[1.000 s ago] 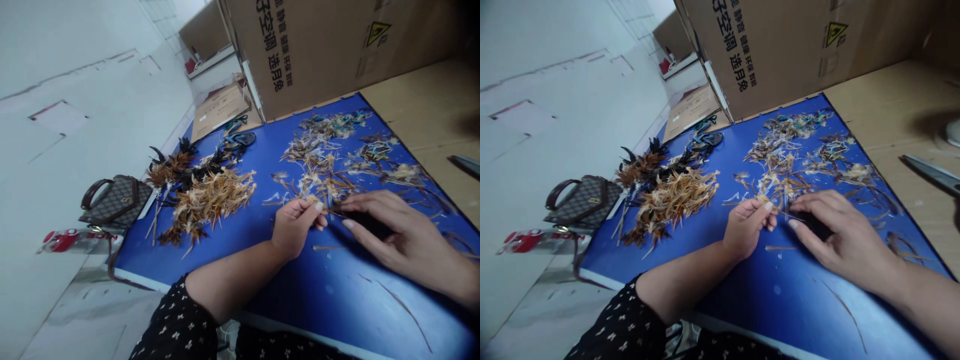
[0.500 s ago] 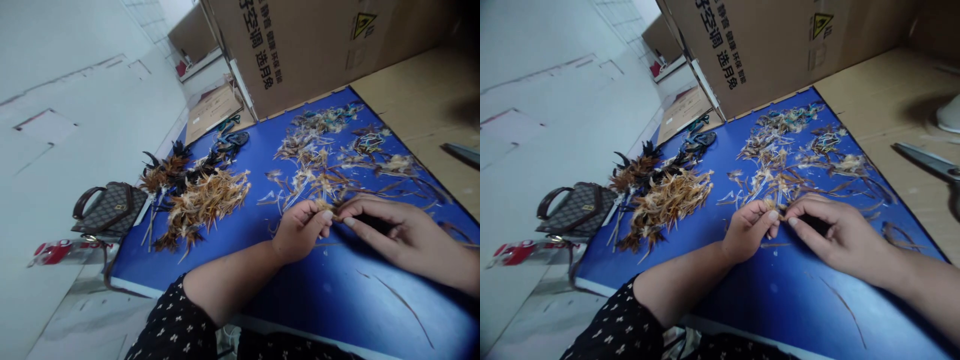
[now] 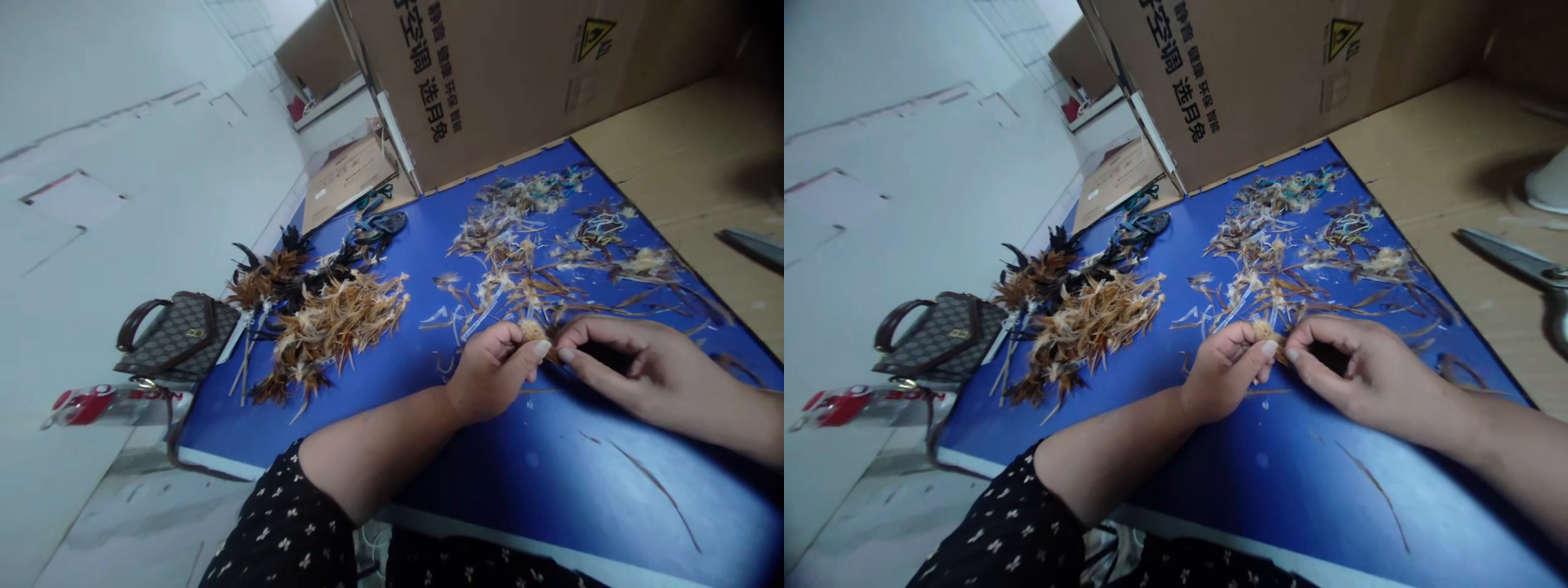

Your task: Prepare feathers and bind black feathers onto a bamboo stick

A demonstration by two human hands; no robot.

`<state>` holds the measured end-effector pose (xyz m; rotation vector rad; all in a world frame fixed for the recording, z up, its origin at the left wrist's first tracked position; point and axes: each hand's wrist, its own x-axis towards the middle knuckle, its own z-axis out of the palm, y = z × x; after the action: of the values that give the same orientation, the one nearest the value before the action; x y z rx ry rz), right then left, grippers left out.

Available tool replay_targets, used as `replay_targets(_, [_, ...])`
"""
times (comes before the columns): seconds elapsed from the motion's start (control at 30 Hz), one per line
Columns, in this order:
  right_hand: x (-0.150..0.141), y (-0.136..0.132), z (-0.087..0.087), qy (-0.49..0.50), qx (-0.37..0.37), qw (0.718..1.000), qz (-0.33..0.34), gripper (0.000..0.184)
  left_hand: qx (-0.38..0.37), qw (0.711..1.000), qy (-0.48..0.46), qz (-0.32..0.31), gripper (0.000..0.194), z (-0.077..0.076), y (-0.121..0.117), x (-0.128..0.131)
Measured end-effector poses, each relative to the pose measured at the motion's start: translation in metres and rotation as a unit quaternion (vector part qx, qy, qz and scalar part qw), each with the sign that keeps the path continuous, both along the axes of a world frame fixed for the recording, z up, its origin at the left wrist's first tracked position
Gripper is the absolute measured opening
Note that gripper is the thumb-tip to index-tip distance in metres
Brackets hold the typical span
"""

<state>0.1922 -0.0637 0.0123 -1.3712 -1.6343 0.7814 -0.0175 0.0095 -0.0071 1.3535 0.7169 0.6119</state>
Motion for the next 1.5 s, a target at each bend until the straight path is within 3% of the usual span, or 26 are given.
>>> replay_targets(0.13, [-0.001,-0.001,0.000,0.006,0.005,1.000,-0.001,0.052,0.008,1.000,0.000,-0.007,0.057,-0.002,0.000,-0.001])
replay_targets(0.37, [0.000,-0.005,-0.001,0.046,0.014,0.997,0.054,0.038,0.024,1.000,0.003,-0.014,0.056,-0.005,0.000,-0.002])
replay_targets(0.77, [0.003,-0.004,-0.001,0.052,-0.020,0.998,-0.031,0.051,0.001,1.000,-0.016,0.004,0.052,-0.008,-0.001,-0.002])
replay_targets(1.03, [0.001,-0.006,-0.001,0.062,-0.053,0.996,0.040,0.049,-0.005,1.000,-0.015,-0.026,0.057,-0.003,-0.001,-0.002])
replay_targets(1.3, [0.003,-0.006,-0.008,0.079,-0.072,0.993,-0.049,0.066,-0.015,0.999,-0.020,-0.020,0.057,-0.002,-0.001,0.000])
replay_targets(1.5, [0.004,-0.005,-0.006,0.085,-0.061,0.988,-0.112,0.067,-0.012,0.999,-0.024,-0.027,0.056,0.002,-0.001,-0.003])
